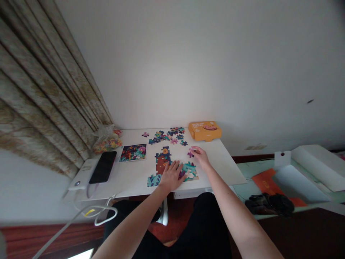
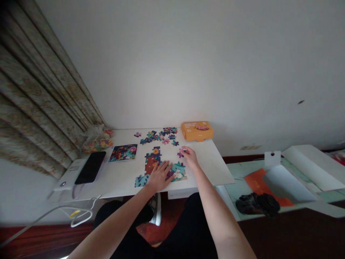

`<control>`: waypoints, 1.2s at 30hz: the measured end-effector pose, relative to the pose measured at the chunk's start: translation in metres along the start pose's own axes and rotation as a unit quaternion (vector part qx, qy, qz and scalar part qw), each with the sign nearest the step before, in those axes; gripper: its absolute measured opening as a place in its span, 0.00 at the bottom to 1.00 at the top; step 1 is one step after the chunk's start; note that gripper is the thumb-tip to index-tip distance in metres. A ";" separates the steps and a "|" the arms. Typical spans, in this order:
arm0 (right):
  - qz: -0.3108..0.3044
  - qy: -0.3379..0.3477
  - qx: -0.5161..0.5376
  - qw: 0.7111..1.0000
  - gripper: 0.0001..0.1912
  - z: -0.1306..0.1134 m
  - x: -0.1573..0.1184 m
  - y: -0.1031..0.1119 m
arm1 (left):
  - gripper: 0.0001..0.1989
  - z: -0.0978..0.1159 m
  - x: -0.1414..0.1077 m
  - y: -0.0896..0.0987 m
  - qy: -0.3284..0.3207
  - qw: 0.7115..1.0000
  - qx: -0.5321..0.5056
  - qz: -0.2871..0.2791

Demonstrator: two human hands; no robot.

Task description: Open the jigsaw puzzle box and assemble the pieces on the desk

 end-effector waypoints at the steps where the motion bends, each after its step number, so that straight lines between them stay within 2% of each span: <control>1: 0.002 0.001 -0.002 1.000 0.32 0.001 0.003 0.000 | 0.28 0.000 -0.001 -0.001 0.000 1.000 -0.001 -0.004; 8: -0.014 0.033 -0.155 0.987 0.21 0.002 0.030 -0.003 | 0.27 0.000 -0.002 0.000 -0.002 1.000 -0.001 -0.003; 12: -0.015 0.095 -0.265 0.959 0.15 0.000 0.037 -0.001 | 0.26 0.000 -0.003 0.000 0.000 1.000 -0.003 -0.002; 17: 0.023 0.153 -0.347 0.925 0.14 0.001 0.032 0.000 | 0.26 0.001 -0.002 0.001 0.005 1.000 -0.008 -0.005; 24: 0.060 0.148 -0.392 0.906 0.12 -0.004 0.022 -0.009 | 0.26 0.001 -0.002 0.000 0.004 1.000 -0.003 0.000; 27: 0.075 0.138 -0.378 0.912 0.13 -0.008 0.019 -0.011 | 0.25 0.002 -0.002 0.001 0.003 1.000 -0.003 0.000; 30: 0.109 0.127 -0.354 0.920 0.16 -0.011 0.013 -0.003 | 0.25 0.003 -0.002 0.003 0.008 1.000 -0.009 -0.003; 33: 0.157 0.120 -0.399 0.896 0.17 -0.011 0.001 0.010 | 0.24 -0.003 0.005 0.009 0.015 1.000 -0.014 0.003; 36: 0.198 0.061 -0.479 0.853 0.18 -0.012 -0.012 0.016 | 0.22 -0.021 0.023 0.019 0.040 0.998 -0.018 0.038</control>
Point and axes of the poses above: each hand's wrist, its own x-axis towards the middle knuckle, its own y-axis out of the back of the hand, z = x × y, the point moved 1 cm from there along x, towards the middle knuckle, and after that the axes turned 13 degrees about -y, right-handed, at the moved point
